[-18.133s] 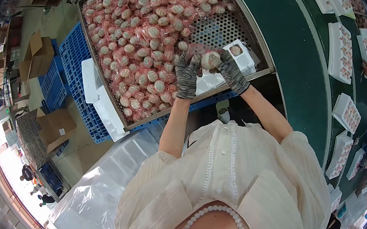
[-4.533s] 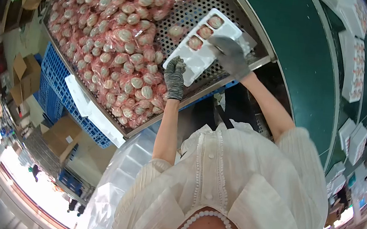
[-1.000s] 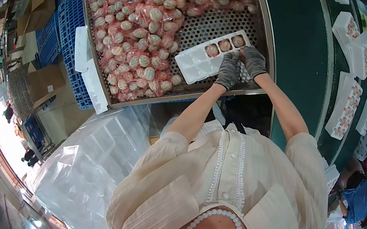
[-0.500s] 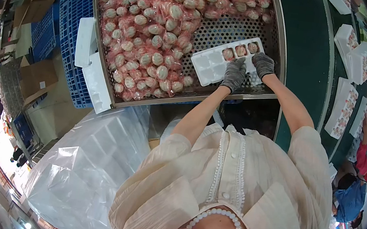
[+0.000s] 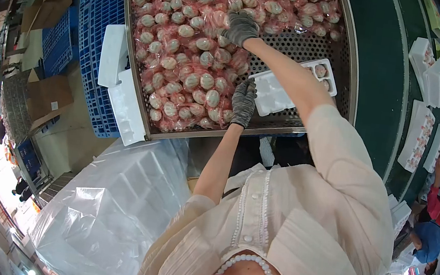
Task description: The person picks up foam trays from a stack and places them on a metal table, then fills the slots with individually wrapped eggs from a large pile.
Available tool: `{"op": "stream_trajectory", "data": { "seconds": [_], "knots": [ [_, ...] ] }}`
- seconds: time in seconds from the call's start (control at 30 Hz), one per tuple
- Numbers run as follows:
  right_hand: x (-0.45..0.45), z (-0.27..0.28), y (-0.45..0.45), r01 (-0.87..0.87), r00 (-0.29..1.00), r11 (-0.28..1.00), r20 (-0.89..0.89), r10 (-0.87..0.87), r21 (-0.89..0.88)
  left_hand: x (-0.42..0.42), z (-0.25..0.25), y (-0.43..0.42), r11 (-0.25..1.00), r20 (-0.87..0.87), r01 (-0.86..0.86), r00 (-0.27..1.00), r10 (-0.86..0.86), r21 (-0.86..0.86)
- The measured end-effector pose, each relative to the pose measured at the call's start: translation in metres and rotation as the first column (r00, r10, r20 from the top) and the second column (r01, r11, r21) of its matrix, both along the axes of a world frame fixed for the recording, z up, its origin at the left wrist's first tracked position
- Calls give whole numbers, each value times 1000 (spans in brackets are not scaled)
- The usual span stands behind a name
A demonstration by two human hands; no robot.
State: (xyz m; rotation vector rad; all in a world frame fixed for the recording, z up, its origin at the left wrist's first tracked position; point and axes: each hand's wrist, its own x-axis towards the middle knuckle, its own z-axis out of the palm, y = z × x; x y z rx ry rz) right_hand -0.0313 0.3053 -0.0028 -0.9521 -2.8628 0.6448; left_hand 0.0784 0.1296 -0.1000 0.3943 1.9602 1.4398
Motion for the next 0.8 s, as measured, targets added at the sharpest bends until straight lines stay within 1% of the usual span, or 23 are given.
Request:
{"op": "stream_trajectory", "data": {
  "seconds": [0.03,0.07,0.1,0.13,0.17,0.23,0.27,0.3,0.37,0.4,0.43,0.5,0.53,0.57,0.6,0.63,0.67,0.7,0.73,0.77,0.8],
  "knots": [
    [-9,-2,-1,-1,985,996,171,-14,88,-6,7,-3,1000,4,-9,1000,9,7],
    [-15,-6,2,1,986,996,168,-15,86,-14,40,0,991,216,-106,973,85,86],
    [-19,-15,5,15,973,999,227,-24,42,-21,60,0,966,425,-217,895,138,141],
    [-20,-22,6,32,957,999,288,-31,1,-28,64,0,968,496,-225,857,144,108],
    [-13,-27,8,31,957,1000,287,-31,7,-33,69,1,968,496,-226,856,142,113],
    [8,-32,17,-110,979,994,178,104,25,-42,90,8,945,433,-316,865,252,82],
    [11,-30,20,-106,980,994,170,99,35,-45,60,10,938,353,-309,904,240,156],
    [13,-23,23,-196,973,972,147,177,133,-50,68,18,936,346,-308,908,235,171],
    [18,-15,23,-348,937,887,127,324,303,-59,89,23,937,394,-314,889,234,153],
    [11,-14,26,-492,863,850,237,447,188,-61,91,22,921,461,-327,864,201,212],
    [8,-24,27,-479,870,859,227,438,181,-62,92,22,927,454,-314,870,195,204],
    [5,-41,25,-433,892,883,226,391,179,-63,95,22,956,397,-234,905,149,176],
    [3,-21,26,-433,871,900,279,404,46,-62,92,21,958,395,-229,907,146,172],
    [10,-11,27,-430,873,902,274,404,40,-62,89,18,958,208,-244,955,210,152],
    [20,-5,30,-269,961,941,8,276,-204,-63,88,16,955,13,-262,965,263,140],
    [32,10,32,-154,975,875,-212,61,-458,-65,105,21,954,10,-261,965,262,147],
    [52,23,30,-101,966,629,-227,-123,-771,-69,121,27,938,-185,-313,923,337,150],
    [70,24,27,-93,966,629,-223,-130,-771,-73,134,29,920,-369,-358,843,392,160],
    [88,24,25,-211,963,362,-257,-82,-908,-81,127,27,955,-413,-233,863,290,183],
    [104,22,27,-300,952,58,-302,-46,-952,-84,120,28,956,-405,-229,869,286,185],
    [123,14,25,-288,955,60,-291,-55,-956,-84,118,28,941,61,-144,989,131,307]
  ]
}}
